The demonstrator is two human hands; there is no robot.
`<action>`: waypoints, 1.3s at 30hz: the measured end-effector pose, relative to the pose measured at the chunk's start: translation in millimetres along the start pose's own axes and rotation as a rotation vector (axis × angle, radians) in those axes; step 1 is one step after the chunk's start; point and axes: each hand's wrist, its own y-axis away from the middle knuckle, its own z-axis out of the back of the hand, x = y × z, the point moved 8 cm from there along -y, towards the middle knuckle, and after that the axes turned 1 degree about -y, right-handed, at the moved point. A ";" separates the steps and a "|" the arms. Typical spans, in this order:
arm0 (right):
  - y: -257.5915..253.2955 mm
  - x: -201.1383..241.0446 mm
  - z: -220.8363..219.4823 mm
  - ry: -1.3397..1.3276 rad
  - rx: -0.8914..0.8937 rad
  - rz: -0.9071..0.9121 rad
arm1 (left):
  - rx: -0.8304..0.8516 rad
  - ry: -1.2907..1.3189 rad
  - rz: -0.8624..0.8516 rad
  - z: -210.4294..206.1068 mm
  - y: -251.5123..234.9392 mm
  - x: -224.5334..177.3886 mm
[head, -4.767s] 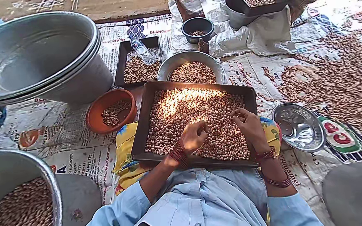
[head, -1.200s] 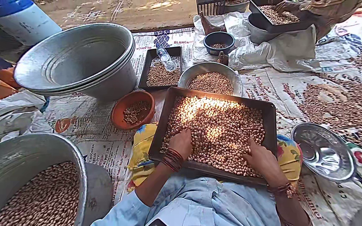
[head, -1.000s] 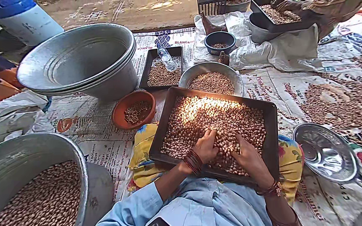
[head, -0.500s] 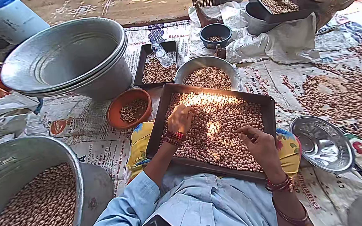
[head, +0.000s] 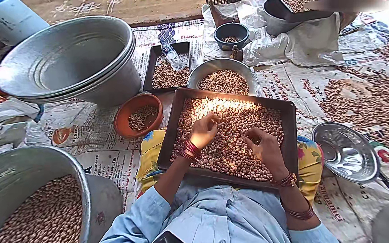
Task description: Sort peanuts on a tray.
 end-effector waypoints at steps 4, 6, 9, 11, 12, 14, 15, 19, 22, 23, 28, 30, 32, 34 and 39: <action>10.6 -29.2 33.4 -0.259 -0.174 -0.120 | 0.200 -0.216 -0.171 -47.2 1.2 -40.0; 17.2 -33.1 42.7 -0.228 -0.164 -0.160 | 0.265 -0.336 -0.172 -63.3 -1.5 -48.1; 25.0 -21.5 39.8 -0.104 -0.098 -0.109 | 0.348 -0.478 -0.116 -77.2 -5.2 -52.7; 28.5 -5.0 29.0 -0.018 -0.053 -0.025 | 0.348 -0.517 -0.111 -82.0 -6.0 -52.6; 30.0 5.2 21.7 0.023 -0.036 0.031 | 0.339 -0.524 -0.116 -82.7 -6.2 -52.2; 32.6 24.6 4.9 0.088 -0.011 0.138 | 0.336 -0.512 -0.121 -81.7 -6.8 -49.2; 33.1 30.5 -3.7 0.113 0.004 0.175 | 0.327 -0.476 -0.125 -78.8 -7.6 -46.9; 30.0 39.8 -29.6 0.187 0.042 0.218 | 0.188 -0.234 -0.115 -46.4 -11.6 -27.7; 27.0 38.6 -43.3 0.234 0.103 0.203 | 0.062 -0.189 -0.069 -18.0 -7.5 -9.6; 26.5 38.0 -45.9 0.239 0.111 0.201 | 0.046 -0.197 -0.065 -12.3 -4.5 -6.0; 27.5 30.7 -46.6 0.248 0.129 0.152 | 0.090 -0.242 -0.083 -17.1 11.8 -8.2; 28.8 29.2 -42.8 0.270 0.121 0.134 | 0.087 -0.295 -0.082 -23.7 11.9 -13.2; 30.6 28.3 -40.0 0.288 0.115 0.132 | 0.117 -0.380 -0.067 -32.7 9.8 -16.2; 31.3 28.4 -39.2 0.298 0.135 0.130 | 0.135 -0.451 -0.072 -38.9 7.0 -18.6; 32.0 26.8 -35.1 0.281 0.091 0.191 | 0.082 -0.128 -0.018 -27.5 1.1 -2.3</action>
